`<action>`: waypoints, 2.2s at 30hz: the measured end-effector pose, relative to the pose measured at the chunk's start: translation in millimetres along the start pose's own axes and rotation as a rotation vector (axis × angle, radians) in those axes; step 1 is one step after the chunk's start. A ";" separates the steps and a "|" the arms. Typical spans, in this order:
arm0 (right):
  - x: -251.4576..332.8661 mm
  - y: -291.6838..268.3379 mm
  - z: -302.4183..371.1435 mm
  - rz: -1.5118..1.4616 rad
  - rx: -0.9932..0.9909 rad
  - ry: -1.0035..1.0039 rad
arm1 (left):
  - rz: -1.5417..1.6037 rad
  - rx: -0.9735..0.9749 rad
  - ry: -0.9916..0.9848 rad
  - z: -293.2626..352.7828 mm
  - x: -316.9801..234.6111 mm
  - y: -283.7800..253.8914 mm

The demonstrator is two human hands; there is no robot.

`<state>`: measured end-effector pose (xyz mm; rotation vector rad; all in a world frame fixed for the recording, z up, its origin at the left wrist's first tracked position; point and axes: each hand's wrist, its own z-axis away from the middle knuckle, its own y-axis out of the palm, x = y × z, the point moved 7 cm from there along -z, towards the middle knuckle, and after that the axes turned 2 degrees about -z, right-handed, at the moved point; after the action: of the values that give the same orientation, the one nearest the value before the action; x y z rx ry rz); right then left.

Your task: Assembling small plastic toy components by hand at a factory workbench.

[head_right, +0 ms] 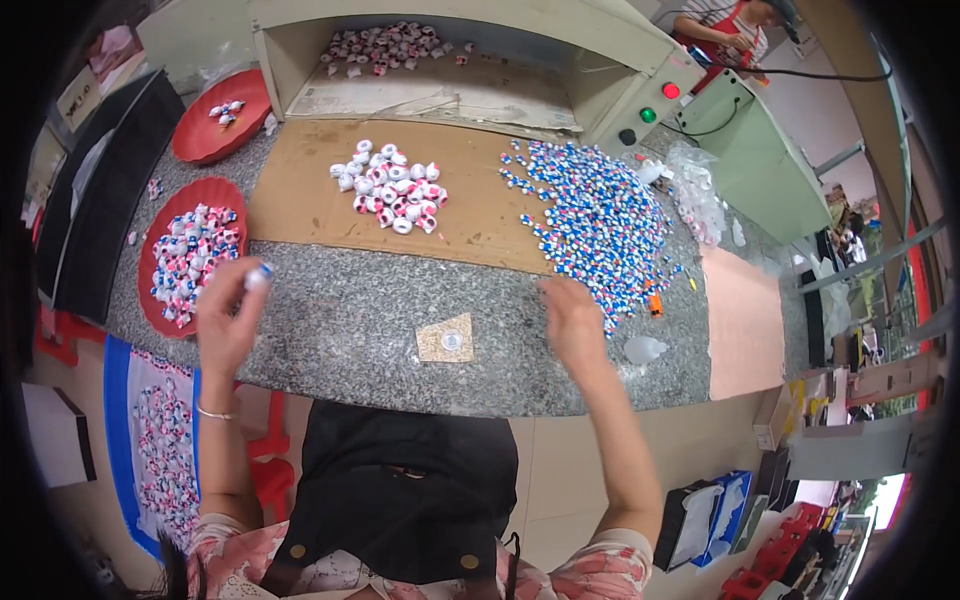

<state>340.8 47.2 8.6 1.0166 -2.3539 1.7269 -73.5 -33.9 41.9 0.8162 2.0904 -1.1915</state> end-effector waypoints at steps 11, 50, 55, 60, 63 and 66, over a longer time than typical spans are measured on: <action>-23.6 5.7 -1.6 0.225 0.182 -0.208 | -0.749 -0.463 0.273 -36.2 19.9 -56.5; 72.1 23.8 28.0 -0.190 0.256 0.023 | 1.001 0.576 -0.556 87.5 -7.5 126.6; 98.4 39.1 16.6 -0.154 0.294 -0.080 | 1.052 0.525 -0.492 83.0 -9.4 127.4; 115.1 48.3 9.5 0.049 0.279 -0.268 | 0.995 0.533 -0.450 80.1 -17.0 124.1; 114.0 52.9 10.1 0.025 0.387 -0.288 | 0.983 0.545 -0.579 89.9 -8.5 128.4; 113.4 50.1 7.7 0.021 0.383 -0.294 | 0.953 0.465 -0.371 87.5 -12.1 123.8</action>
<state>228.2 -5.0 10.0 1.3884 -2.2365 2.2330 43.4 -63.2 -50.8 1.4391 0.8994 -1.1310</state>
